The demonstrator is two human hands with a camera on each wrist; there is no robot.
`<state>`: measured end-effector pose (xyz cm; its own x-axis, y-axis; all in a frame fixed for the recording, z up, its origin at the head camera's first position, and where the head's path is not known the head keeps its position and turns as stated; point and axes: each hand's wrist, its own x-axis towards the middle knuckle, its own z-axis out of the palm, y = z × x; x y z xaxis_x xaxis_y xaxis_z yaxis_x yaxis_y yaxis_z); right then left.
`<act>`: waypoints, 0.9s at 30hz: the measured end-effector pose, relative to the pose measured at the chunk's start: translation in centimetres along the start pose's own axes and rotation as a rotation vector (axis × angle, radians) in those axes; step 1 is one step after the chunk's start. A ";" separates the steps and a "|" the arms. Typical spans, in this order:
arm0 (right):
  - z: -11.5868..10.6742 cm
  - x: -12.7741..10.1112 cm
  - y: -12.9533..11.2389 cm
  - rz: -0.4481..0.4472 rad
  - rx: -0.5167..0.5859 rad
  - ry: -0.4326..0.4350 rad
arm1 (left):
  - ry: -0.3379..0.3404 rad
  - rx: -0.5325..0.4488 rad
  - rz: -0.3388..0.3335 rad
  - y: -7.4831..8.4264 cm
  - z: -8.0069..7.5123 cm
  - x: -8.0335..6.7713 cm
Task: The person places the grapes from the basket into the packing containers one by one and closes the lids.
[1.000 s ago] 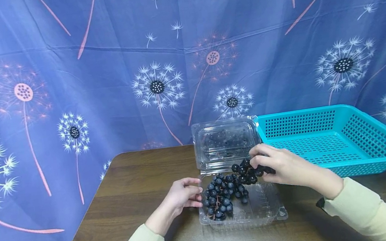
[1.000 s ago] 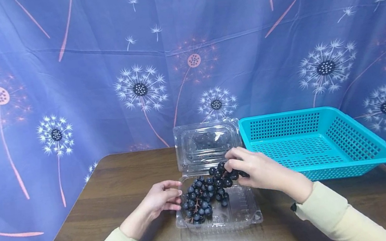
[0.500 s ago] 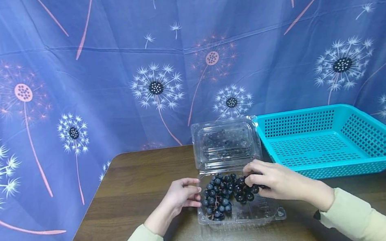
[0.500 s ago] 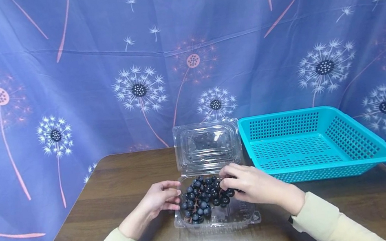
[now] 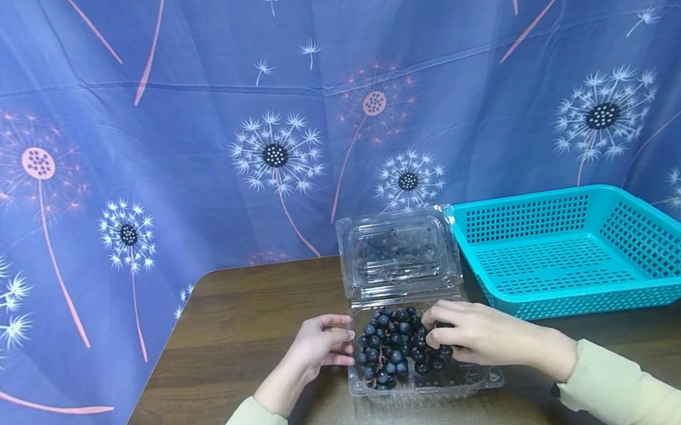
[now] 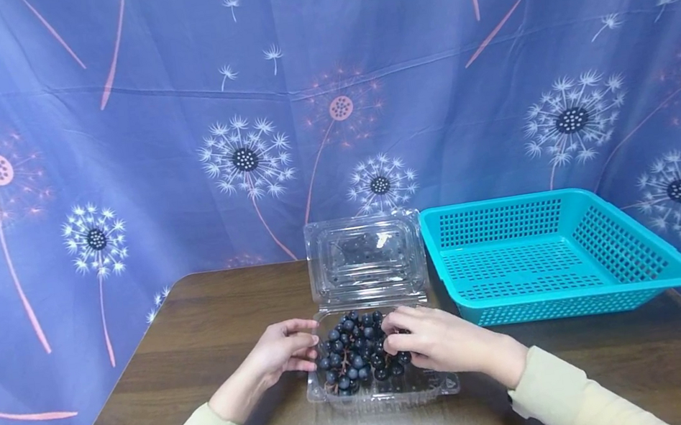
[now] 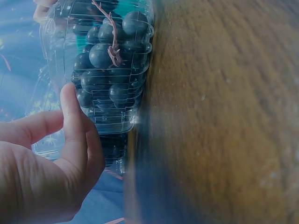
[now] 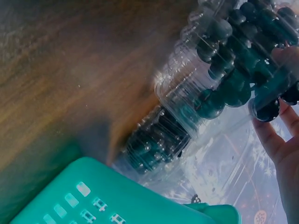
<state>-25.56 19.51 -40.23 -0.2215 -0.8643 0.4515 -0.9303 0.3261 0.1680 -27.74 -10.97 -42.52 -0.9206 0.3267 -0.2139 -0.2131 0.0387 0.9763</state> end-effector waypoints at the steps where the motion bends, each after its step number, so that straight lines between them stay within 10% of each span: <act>1: 0.1 0.0 0.0 -0.009 0.005 -0.001 | 0.000 0.003 0.001 0.0 0.0 0.0; 27: 1.6 -0.4 0.2 0.029 0.087 -0.102 | 0.010 0.014 -0.013 0.0 -0.1 0.2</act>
<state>-26.13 19.30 -41.72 -0.2734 -0.8906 0.3633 -0.9438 0.3213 0.0774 -27.92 -10.98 -42.54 -0.9210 0.3166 -0.2268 -0.2206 0.0560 0.9738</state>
